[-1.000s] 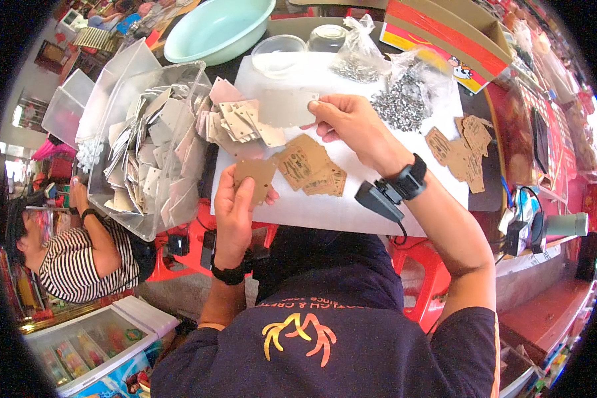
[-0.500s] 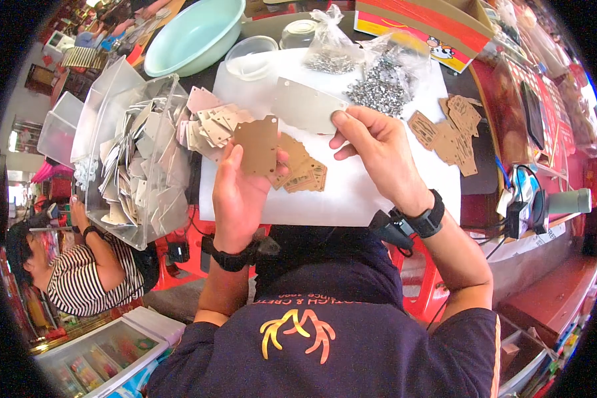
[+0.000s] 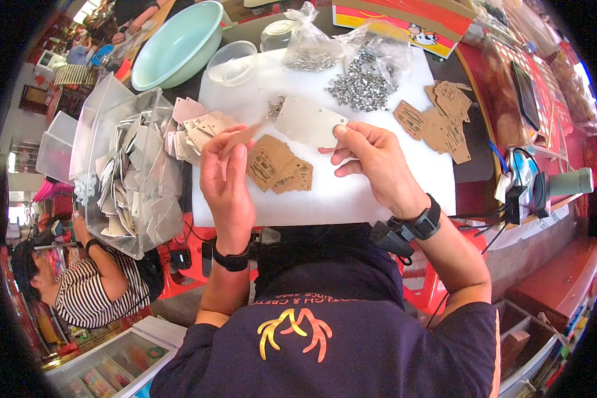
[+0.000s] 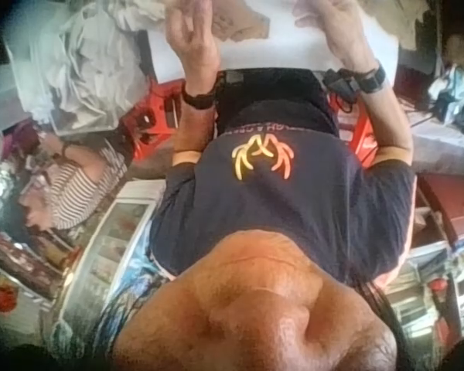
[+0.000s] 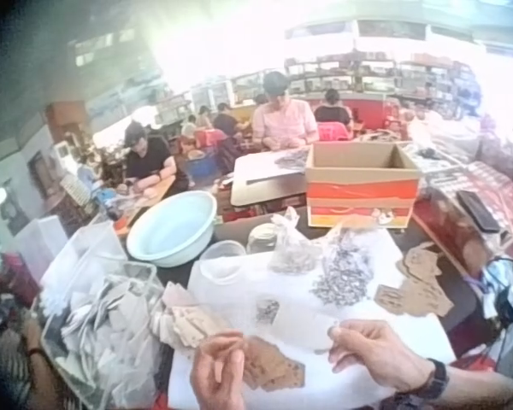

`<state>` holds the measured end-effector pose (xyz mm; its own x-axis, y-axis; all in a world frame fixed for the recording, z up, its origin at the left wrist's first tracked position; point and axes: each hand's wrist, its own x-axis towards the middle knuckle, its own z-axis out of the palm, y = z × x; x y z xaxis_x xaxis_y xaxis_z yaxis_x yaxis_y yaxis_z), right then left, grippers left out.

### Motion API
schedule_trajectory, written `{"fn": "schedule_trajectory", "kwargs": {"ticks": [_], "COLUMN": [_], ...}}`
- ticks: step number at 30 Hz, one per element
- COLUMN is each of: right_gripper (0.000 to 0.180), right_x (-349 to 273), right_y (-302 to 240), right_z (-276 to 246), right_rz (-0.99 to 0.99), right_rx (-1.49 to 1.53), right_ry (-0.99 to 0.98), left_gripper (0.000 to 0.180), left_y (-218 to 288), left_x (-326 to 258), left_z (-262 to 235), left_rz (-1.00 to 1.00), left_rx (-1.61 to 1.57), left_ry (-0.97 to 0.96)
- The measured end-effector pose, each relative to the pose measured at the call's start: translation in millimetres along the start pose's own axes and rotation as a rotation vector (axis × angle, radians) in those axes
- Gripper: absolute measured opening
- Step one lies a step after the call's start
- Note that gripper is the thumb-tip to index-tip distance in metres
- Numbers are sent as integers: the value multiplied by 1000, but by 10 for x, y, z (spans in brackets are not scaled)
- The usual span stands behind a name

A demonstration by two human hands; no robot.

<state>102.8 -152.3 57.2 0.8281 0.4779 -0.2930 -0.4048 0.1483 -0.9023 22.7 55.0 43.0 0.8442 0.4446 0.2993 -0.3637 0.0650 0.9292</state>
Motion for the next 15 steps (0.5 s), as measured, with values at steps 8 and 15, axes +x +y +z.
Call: {"fn": "schedule_trajectory", "kwargs": {"ticks": [8,15], "right_gripper": [27,31], "right_x": [-70,-111], "right_y": [39,61], "right_z": [107,116], "right_rz": [26,-52], "right_rx": [15,-31], "right_ry": [-120,-165], "left_gripper": [36,40], "left_y": [29,51], "left_x": [-33,-52], "left_z": [74,79], "left_rz": [416,474], "left_rx": [514,608], "left_ry": [-222,-283]}}
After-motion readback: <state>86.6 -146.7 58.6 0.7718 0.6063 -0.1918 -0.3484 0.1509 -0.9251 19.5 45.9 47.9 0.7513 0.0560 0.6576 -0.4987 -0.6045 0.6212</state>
